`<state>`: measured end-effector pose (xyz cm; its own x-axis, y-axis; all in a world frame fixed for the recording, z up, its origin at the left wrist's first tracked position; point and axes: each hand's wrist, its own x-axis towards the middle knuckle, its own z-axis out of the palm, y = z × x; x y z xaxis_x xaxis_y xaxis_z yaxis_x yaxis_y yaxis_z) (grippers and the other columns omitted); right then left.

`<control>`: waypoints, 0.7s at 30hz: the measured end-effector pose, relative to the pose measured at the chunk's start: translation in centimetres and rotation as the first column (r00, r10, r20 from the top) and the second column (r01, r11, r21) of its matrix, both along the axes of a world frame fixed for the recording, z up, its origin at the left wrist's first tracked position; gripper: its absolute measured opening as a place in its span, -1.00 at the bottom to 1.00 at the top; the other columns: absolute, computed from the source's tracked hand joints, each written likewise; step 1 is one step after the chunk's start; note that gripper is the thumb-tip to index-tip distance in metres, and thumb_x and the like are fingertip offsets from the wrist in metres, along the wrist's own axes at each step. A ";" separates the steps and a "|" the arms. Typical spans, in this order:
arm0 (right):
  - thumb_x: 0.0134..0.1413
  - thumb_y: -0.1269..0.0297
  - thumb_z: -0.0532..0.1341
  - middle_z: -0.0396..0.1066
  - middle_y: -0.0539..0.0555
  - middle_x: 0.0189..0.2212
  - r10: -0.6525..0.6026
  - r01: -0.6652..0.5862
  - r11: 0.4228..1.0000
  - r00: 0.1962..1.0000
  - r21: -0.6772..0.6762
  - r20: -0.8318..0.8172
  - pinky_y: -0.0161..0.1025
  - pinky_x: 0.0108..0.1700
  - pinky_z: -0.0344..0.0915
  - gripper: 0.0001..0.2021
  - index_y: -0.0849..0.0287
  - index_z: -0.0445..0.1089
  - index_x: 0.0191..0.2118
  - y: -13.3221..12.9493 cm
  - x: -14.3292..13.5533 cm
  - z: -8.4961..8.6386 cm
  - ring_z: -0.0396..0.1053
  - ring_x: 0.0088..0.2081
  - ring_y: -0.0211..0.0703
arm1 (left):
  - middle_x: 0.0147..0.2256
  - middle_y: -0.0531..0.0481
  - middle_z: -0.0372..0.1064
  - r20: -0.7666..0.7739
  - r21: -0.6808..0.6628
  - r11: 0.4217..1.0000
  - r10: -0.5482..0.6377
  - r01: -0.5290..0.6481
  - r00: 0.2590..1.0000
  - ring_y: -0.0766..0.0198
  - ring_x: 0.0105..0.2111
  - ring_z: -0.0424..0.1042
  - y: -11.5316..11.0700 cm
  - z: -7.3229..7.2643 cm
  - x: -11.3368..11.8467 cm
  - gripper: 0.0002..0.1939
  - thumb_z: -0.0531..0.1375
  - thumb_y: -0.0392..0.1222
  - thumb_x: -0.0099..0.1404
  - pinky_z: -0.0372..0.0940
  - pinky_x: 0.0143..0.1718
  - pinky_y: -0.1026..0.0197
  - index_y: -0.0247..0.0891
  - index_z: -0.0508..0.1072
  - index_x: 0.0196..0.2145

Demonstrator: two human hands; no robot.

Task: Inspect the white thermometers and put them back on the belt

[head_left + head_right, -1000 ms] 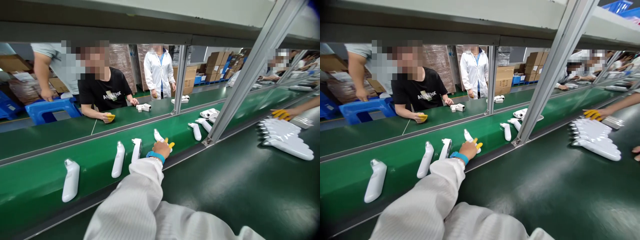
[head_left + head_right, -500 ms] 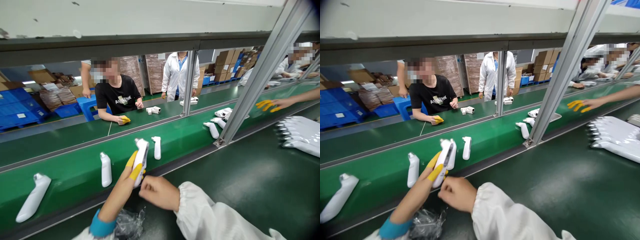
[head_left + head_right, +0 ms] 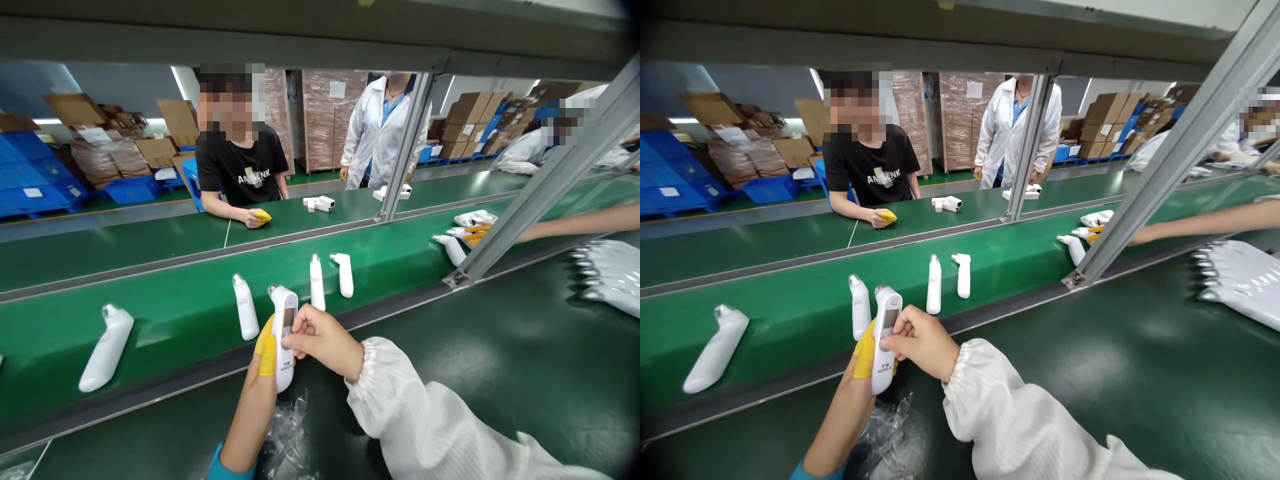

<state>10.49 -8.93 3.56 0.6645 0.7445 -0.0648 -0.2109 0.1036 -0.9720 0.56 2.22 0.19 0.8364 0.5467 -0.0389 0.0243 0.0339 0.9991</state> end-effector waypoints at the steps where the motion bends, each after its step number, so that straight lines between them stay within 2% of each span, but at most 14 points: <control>1: -0.29 0.09 0.47 0.32 -0.14 -0.60 0.008 -0.008 1.000 1.000 -0.006 0.004 -0.33 -0.43 0.33 -0.55 0.16 0.21 -0.42 -0.1 0.1 0.0 0.34 -0.53 -0.32 | 0.26 -0.02 0.16 -0.009 -0.008 1.000 -0.005 0.005 1.000 0.05 0.26 0.11 -0.1 -0.1 0.0 -0.46 0.07 0.13 0.35 -0.01 0.28 -0.01 -0.01 0.23 0.23; 3: -0.29 0.08 0.47 0.34 -0.14 -0.60 0.033 -0.033 0.999 0.999 -0.012 -0.003 -0.32 -0.42 0.34 -0.54 0.16 0.21 -0.42 -0.2 0.3 -0.1 0.36 -0.53 -0.32 | 0.27 0.00 0.14 -0.020 -0.013 1.000 -0.003 0.003 1.000 0.06 0.28 0.07 -0.4 0.2 -0.1 -0.47 0.06 0.14 0.35 -0.07 0.31 -0.01 0.00 0.23 0.23; 7: -0.25 0.03 0.44 0.35 -0.13 -0.60 0.088 -0.088 0.996 0.995 0.016 -0.037 -0.30 -0.40 0.37 -0.55 0.17 0.22 -0.41 -0.4 0.6 0.0 0.39 -0.51 -0.30 | 0.25 -0.04 0.18 -0.006 -0.032 0.999 0.035 -0.035 0.999 0.02 0.26 0.12 -1.4 1.5 -0.1 -0.43 0.03 0.21 0.34 -0.05 0.30 -0.03 -0.04 0.26 0.22; 9: -0.25 0.03 0.45 0.33 -0.13 -0.59 0.100 -0.099 0.995 0.994 0.033 -0.032 -0.31 -0.40 0.36 -0.54 0.17 0.22 -0.41 -0.4 0.5 0.1 0.38 -0.50 -0.31 | 0.25 -0.05 0.17 0.001 -0.055 0.998 0.035 -0.035 0.999 0.02 0.26 0.12 -1.5 1.7 -0.1 -0.41 0.05 0.21 0.33 -0.06 0.30 -0.03 -0.05 0.24 0.23; 13: -0.37 0.11 0.51 0.26 -0.18 -0.59 0.013 -0.013 1.000 1.000 0.014 0.017 -0.35 -0.46 0.29 -0.49 0.15 0.16 -0.43 -0.3 0.2 0.1 0.29 -0.54 -0.35 | 0.27 -0.06 0.13 -0.033 -0.027 0.999 0.022 -0.023 0.999 0.03 0.27 0.08 -1.1 0.9 -0.3 -0.39 0.08 0.18 0.32 -0.13 0.32 -0.03 -0.05 0.19 0.26; 15: -0.36 0.10 0.50 0.28 -0.18 -0.61 0.008 -0.008 1.000 1.000 0.010 0.001 -0.35 -0.47 0.29 -0.47 0.14 0.12 -0.45 -0.2 0.2 0.1 0.30 -0.56 -0.34 | 0.27 -0.04 0.13 -0.025 0.003 1.000 0.015 -0.015 1.000 0.03 0.27 0.07 -0.9 0.4 -0.3 -0.41 0.06 0.17 0.34 -0.12 0.32 -0.02 -0.03 0.18 0.26; 18: -0.26 0.10 0.46 0.35 -0.12 -0.61 0.072 -0.072 0.997 0.997 0.011 -0.032 -0.31 -0.44 0.34 -0.54 0.15 0.15 -0.44 -0.3 0.5 0.1 0.36 -0.54 -0.30 | 0.25 -0.02 0.16 -0.011 0.009 0.999 0.038 -0.038 0.999 0.02 0.26 0.11 -0.9 0.4 -0.2 -0.44 0.03 0.18 0.35 -0.06 0.30 -0.02 -0.03 0.21 0.24; 21: 0.00 0.19 0.31 0.38 -0.08 -0.58 0.095 -0.094 0.995 0.995 -0.016 0.025 -0.27 -0.35 0.38 -0.75 0.17 0.22 -0.38 -0.9 0.6 0.6 0.40 -0.49 -0.28 | 0.25 -0.02 0.16 -0.039 0.038 0.999 0.036 -0.034 0.999 0.04 0.25 0.11 -1.0 1.0 -0.1 -0.44 -0.01 0.20 0.36 -0.05 0.29 -0.05 -0.01 0.20 0.23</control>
